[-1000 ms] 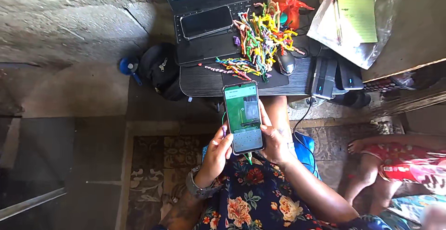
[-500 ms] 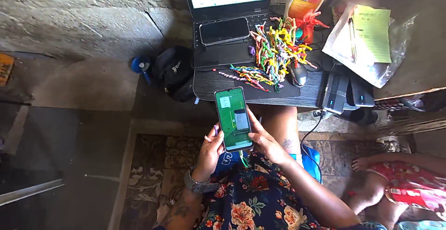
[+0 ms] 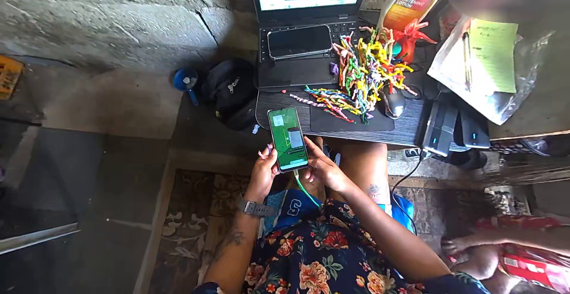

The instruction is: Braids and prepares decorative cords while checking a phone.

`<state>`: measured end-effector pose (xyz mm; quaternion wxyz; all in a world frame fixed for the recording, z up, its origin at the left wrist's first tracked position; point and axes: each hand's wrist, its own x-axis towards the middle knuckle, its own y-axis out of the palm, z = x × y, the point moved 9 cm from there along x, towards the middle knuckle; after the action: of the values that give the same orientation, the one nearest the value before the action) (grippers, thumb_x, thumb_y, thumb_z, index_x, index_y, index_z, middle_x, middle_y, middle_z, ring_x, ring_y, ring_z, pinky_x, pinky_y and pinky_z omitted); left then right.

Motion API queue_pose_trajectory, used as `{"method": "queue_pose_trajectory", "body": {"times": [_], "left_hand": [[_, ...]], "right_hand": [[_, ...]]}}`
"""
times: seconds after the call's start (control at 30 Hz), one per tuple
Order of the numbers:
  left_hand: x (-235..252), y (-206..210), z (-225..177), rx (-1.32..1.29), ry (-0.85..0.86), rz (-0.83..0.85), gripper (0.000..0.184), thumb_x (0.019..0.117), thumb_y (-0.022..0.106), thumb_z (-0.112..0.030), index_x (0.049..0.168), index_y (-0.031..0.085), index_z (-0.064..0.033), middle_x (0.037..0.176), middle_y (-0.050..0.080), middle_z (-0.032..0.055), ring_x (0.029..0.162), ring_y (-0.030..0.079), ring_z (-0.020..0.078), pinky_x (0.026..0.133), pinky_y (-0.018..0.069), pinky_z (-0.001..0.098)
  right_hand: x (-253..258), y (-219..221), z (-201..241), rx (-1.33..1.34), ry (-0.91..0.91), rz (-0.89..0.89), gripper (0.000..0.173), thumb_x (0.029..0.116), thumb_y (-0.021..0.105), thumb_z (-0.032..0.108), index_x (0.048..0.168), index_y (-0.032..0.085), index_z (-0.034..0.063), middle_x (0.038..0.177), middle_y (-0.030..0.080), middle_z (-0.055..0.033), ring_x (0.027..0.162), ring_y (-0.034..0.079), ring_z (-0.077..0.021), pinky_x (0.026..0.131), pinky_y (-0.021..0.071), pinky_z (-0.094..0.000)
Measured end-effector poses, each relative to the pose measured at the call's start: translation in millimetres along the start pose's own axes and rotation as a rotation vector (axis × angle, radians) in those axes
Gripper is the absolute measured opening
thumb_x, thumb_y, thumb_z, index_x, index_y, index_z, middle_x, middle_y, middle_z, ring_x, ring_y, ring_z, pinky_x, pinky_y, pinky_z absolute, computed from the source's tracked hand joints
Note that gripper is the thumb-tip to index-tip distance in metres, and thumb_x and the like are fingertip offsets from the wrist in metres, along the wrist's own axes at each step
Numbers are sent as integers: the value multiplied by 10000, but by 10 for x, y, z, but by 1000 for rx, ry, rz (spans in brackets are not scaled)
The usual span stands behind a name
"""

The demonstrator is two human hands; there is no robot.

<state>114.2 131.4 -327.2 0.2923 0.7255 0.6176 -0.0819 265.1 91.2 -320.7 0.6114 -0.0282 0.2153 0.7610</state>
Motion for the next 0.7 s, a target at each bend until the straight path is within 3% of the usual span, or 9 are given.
{"method": "queue_pose_trajectory", "body": {"times": [0.1,0.2,0.33,0.4,0.47,0.57,0.67,0.7], "left_hand": [[107,19,-12,-77,13,-10,293,1102,358,-89,1336,527,-40,892,674,37,699,639,78,712,573,240],[219,11,-31,-151,76,-72,278,1070,413,-24,1305,562,-27,878,668,24,638,586,52,651,541,207],[261,-94,-109,-168,118,-223,315,1031,454,26,1333,486,-56,924,639,8,589,516,24,563,467,165],[219,-170,-117,-138,109,-284,411,992,442,60,1388,443,-48,992,604,19,616,507,24,556,445,161],[145,-218,-94,-60,96,-287,515,939,418,76,1444,395,-22,1135,574,59,699,517,41,584,431,177],[-39,-219,-64,57,70,-227,472,937,405,42,1407,438,18,1214,590,76,769,540,39,625,433,185],[-286,-17,-56,106,56,13,380,935,394,9,1280,553,30,1028,652,-5,677,542,-7,609,456,159],[-379,101,-34,119,38,136,370,921,405,-2,1246,582,13,1001,660,-38,672,538,-28,606,449,146]], "right_hand": [[63,-35,15,76,-18,-81,599,1030,299,91,1613,165,83,1113,646,-88,744,653,-76,689,558,-222],[125,-113,28,115,-42,-203,537,1051,306,88,1583,236,73,1068,634,-99,759,660,-103,713,569,-246],[204,-212,37,215,-118,-364,333,1030,306,37,1359,350,57,931,650,-60,709,670,-113,698,580,-275],[231,-243,67,251,-156,-390,290,1002,291,6,1275,359,73,986,649,-62,734,676,-122,719,584,-292],[241,-278,84,197,-167,-385,311,969,327,-8,1269,371,62,1058,625,-79,756,678,-119,719,588,-285],[164,-327,138,-94,-105,-393,367,964,457,42,1331,447,24,1092,600,-81,787,602,-66,698,506,-226],[-74,-325,237,-372,-131,-379,396,966,503,102,1347,522,-2,1246,604,-135,980,623,-103,814,526,-260],[-182,-289,288,-439,-165,-368,378,969,518,121,1319,564,-14,1259,605,-150,967,619,-104,808,524,-254]]}}
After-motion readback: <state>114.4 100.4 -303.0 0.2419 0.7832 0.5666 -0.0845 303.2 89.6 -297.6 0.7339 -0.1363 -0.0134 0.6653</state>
